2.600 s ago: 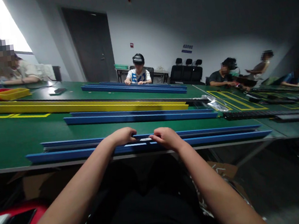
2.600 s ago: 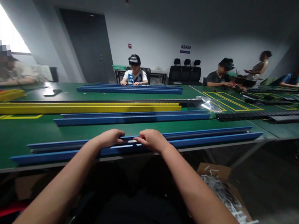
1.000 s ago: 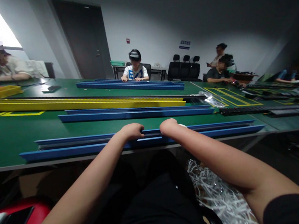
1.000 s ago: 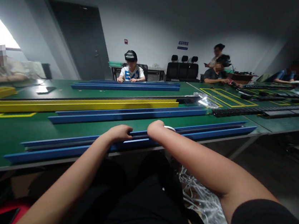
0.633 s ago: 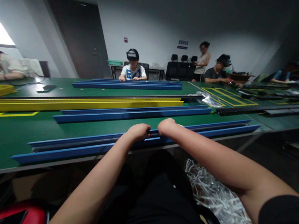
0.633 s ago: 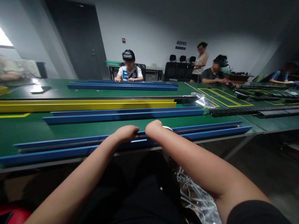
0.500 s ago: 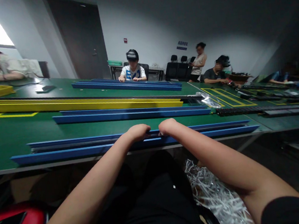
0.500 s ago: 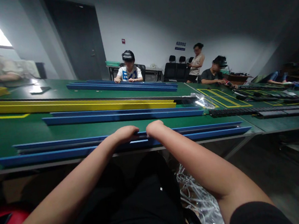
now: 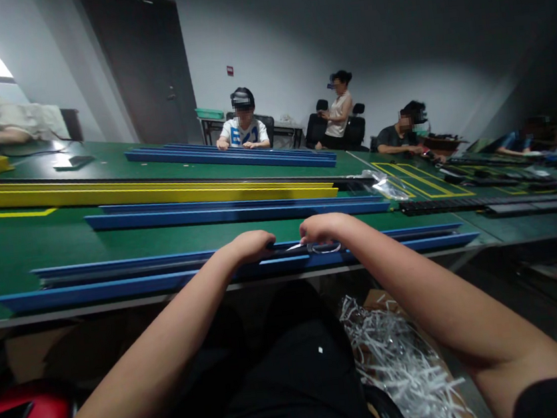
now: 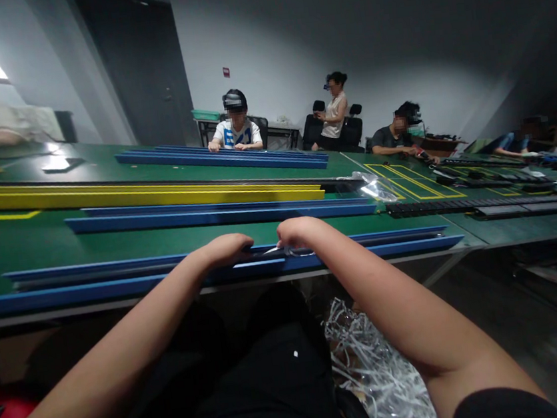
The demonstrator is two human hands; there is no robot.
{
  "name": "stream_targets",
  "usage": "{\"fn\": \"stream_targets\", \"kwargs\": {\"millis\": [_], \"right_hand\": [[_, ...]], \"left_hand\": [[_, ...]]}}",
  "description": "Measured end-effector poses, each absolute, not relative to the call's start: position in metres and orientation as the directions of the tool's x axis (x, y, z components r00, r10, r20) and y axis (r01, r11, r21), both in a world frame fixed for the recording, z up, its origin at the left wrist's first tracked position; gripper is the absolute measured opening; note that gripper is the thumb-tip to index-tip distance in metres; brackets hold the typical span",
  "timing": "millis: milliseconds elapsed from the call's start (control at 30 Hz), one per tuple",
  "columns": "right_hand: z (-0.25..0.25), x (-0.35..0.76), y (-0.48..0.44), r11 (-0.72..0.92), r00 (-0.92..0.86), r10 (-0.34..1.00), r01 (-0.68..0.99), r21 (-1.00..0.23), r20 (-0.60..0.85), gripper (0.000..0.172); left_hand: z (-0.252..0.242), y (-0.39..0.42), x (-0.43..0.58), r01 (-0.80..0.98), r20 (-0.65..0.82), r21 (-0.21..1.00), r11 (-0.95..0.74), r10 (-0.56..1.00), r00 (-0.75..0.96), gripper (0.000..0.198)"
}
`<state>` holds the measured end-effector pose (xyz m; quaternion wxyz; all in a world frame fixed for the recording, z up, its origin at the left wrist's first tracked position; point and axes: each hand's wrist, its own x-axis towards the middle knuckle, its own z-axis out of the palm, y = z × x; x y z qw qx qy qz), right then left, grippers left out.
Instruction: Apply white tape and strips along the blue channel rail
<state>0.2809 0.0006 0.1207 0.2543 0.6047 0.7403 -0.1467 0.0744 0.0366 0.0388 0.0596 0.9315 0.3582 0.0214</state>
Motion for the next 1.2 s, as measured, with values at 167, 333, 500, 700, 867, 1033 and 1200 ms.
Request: {"fn": "stream_targets", "kwargs": {"millis": [167, 333, 500, 700, 867, 1033, 1200], "right_hand": [[0.109, 0.286, 0.002, 0.274, -0.14, 0.893, 0.923, 0.271, -0.427, 0.046], [0.102, 0.287, -0.006, 0.261, -0.157, 0.923, 0.926, 0.274, -0.352, 0.052], [0.099, 0.252, -0.018, 0.336, -0.289, 0.931, 0.918, 0.21, -0.224, 0.056], [0.099, 0.218, -0.008, 0.318, -0.211, 0.905, 0.913, 0.257, -0.37, 0.033], [0.097, 0.22, -0.002, 0.286, -0.129, 0.885, 0.909, 0.304, -0.448, 0.033], [0.091, 0.212, -0.008, 0.215, -0.068, 0.905, 0.925, 0.314, -0.42, 0.032], [0.083, 0.209, -0.005, 0.173, -0.055, 0.921, 0.944, 0.28, -0.385, 0.033]], "left_hand": [[0.04, 0.037, 0.081, 0.676, -0.02, 0.122, -0.727, 0.679, 0.734, 0.024], [0.036, 0.044, 0.062, 0.676, -0.035, 0.132, -0.725, 0.678, 0.734, 0.024], [0.035, 0.05, 0.003, 0.722, -0.091, 0.216, -0.657, 0.722, 0.685, 0.023], [0.038, 0.044, -0.021, 0.748, -0.075, 0.251, -0.614, 0.758, 0.648, 0.023], [0.039, 0.041, -0.017, 0.768, -0.054, 0.239, -0.594, 0.782, 0.621, 0.019], [0.037, 0.041, -0.018, 0.791, -0.056, 0.225, -0.57, 0.802, 0.594, 0.023], [0.036, 0.042, -0.018, 0.787, -0.055, 0.209, -0.58, 0.797, 0.602, 0.024]]}}
